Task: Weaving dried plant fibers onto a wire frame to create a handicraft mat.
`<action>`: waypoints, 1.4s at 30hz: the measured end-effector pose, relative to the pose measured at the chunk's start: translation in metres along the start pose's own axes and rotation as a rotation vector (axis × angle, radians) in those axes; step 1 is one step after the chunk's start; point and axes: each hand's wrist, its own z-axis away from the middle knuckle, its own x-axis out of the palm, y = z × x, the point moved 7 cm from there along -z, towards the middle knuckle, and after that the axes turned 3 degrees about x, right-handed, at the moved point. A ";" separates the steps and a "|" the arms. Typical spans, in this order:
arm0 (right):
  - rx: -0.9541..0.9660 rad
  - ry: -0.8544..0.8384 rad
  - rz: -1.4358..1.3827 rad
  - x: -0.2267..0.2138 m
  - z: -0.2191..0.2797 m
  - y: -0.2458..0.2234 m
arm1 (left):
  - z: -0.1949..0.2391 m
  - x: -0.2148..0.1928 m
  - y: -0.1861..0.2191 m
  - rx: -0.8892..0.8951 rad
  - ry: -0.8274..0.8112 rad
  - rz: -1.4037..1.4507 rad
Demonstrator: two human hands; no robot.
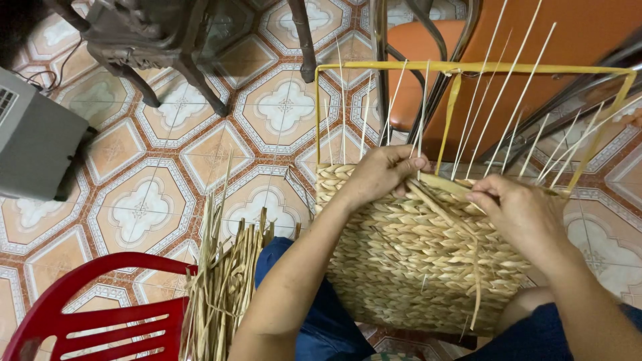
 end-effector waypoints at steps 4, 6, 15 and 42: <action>-0.283 0.363 0.060 -0.006 0.007 -0.003 | 0.017 -0.016 0.004 0.123 0.248 0.200; -0.267 0.447 0.026 -0.038 0.029 -0.031 | 0.022 -0.012 -0.017 0.270 0.361 0.119; -0.028 -0.019 -0.502 0.029 0.027 -0.045 | 0.001 0.001 0.015 0.121 0.197 -0.013; -0.011 0.420 -0.486 -0.008 -0.008 -0.056 | 0.016 0.019 0.030 0.183 0.438 -0.426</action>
